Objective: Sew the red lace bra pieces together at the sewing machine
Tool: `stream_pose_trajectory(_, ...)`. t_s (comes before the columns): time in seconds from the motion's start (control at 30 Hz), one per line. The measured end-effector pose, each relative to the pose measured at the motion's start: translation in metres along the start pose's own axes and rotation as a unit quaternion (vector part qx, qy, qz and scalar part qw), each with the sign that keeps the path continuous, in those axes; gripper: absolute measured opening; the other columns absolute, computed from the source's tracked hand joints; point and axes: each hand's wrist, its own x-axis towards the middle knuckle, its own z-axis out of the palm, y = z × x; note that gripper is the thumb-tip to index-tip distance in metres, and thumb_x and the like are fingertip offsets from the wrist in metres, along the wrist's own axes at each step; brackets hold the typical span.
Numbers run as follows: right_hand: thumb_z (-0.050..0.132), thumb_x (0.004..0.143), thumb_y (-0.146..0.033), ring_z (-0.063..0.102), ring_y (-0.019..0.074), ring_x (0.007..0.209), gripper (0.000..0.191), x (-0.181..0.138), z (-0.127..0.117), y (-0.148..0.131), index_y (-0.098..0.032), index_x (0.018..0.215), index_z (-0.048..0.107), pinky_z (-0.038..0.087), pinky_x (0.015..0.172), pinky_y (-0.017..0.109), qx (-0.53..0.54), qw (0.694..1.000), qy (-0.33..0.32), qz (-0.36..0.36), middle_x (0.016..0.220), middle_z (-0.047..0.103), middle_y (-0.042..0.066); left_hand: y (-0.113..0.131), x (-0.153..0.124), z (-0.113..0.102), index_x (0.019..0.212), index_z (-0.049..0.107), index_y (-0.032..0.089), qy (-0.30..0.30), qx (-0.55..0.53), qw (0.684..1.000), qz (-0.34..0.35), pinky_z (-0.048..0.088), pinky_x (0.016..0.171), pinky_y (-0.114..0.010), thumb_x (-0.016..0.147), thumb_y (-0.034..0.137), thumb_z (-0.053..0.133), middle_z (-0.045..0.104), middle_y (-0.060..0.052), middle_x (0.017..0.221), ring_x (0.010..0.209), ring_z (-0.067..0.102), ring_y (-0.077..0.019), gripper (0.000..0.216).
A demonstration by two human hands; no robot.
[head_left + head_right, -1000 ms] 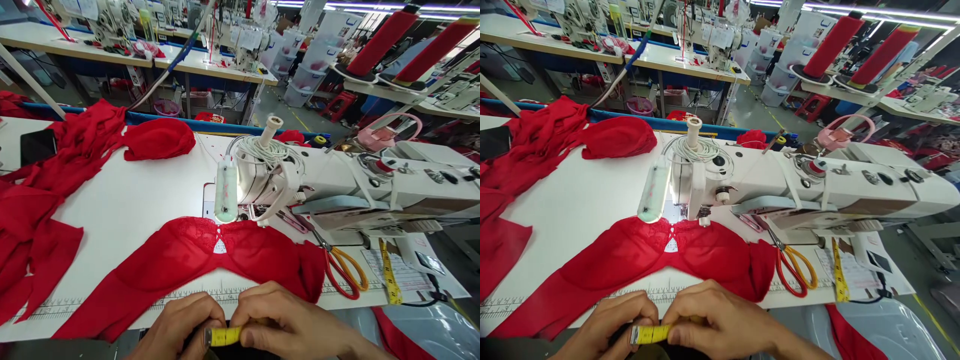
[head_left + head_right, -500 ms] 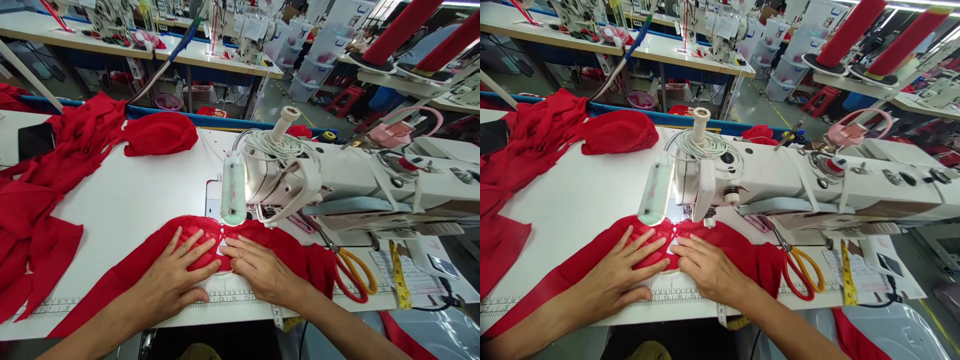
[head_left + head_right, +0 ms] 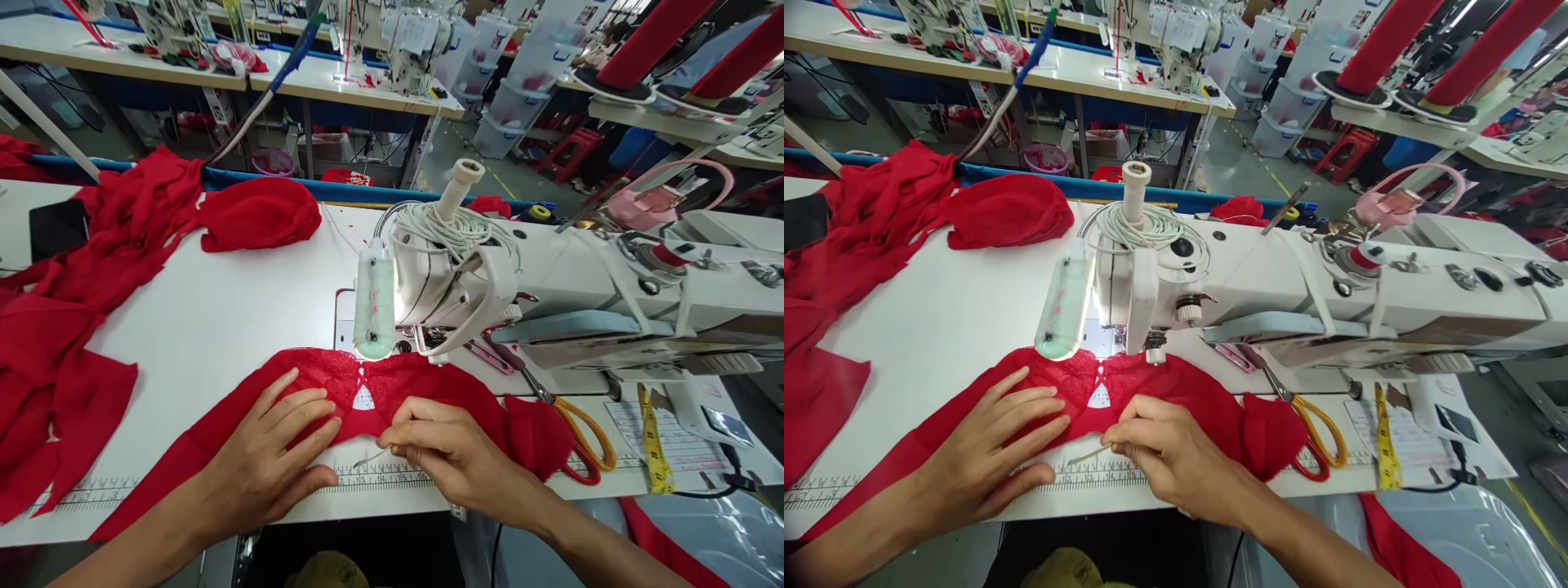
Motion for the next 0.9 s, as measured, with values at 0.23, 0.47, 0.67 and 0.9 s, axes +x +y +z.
stream_pose_trajectory(0.23,0.07,0.083,-0.018,0.057,0.0109,0.066,0.003,0.021,0.013,0.003,-0.019,0.085,0.072,0.041,0.057,0.02,0.124,0.971,0.029,0.203,0.073,0.065,-0.002,0.005,0.002,0.01,0.104,0.066,0.012,0.028,-0.005,1.0,0.008,0.042,0.111,-0.046,0.105,0.038,0.047,0.07,-0.009,0.102,0.098,0.064,-0.0211,0.032)
stream_pose_trajectory(0.47,0.065,0.078,-0.014,0.058,0.0118,0.066,0.007,0.021,0.017,0.01,-0.019,0.075,0.067,0.042,0.062,0.022,0.056,0.967,0.068,0.24,0.07,0.065,-0.003,0.005,-0.002,0.019,0.113,0.067,0.012,0.028,-0.003,1.0,-0.005,0.022,0.123,-0.054,0.103,0.036,0.052,0.071,-0.007,0.1,0.096,0.063,-0.0194,0.03)
stream_pose_trajectory(0.67,0.064,0.077,-0.012,0.059,0.0123,0.068,0.007,0.02,0.015,0.011,-0.019,0.075,0.066,0.043,0.063,0.022,0.061,0.964,0.06,0.254,0.071,0.065,-0.003,0.003,-0.002,0.02,0.133,0.061,0.015,-0.002,0.013,1.0,-0.014,0.014,0.125,-0.058,0.103,0.039,0.051,0.069,-0.004,0.099,0.097,0.062,-0.0184,0.039)
stream_pose_trajectory(0.9,0.06,0.09,-0.022,0.062,0.013,0.072,0.005,0.011,0.002,0.0,-0.02,0.087,0.062,0.044,0.062,0.022,0.054,0.977,0.026,0.202,0.078,0.066,-0.001,0.003,-0.003,0.02,0.129,0.064,0.017,0.0,0.019,1.0,-0.007,0.017,0.124,-0.061,0.104,0.041,0.049,0.071,-0.004,0.102,0.1,0.062,-0.0195,0.038)
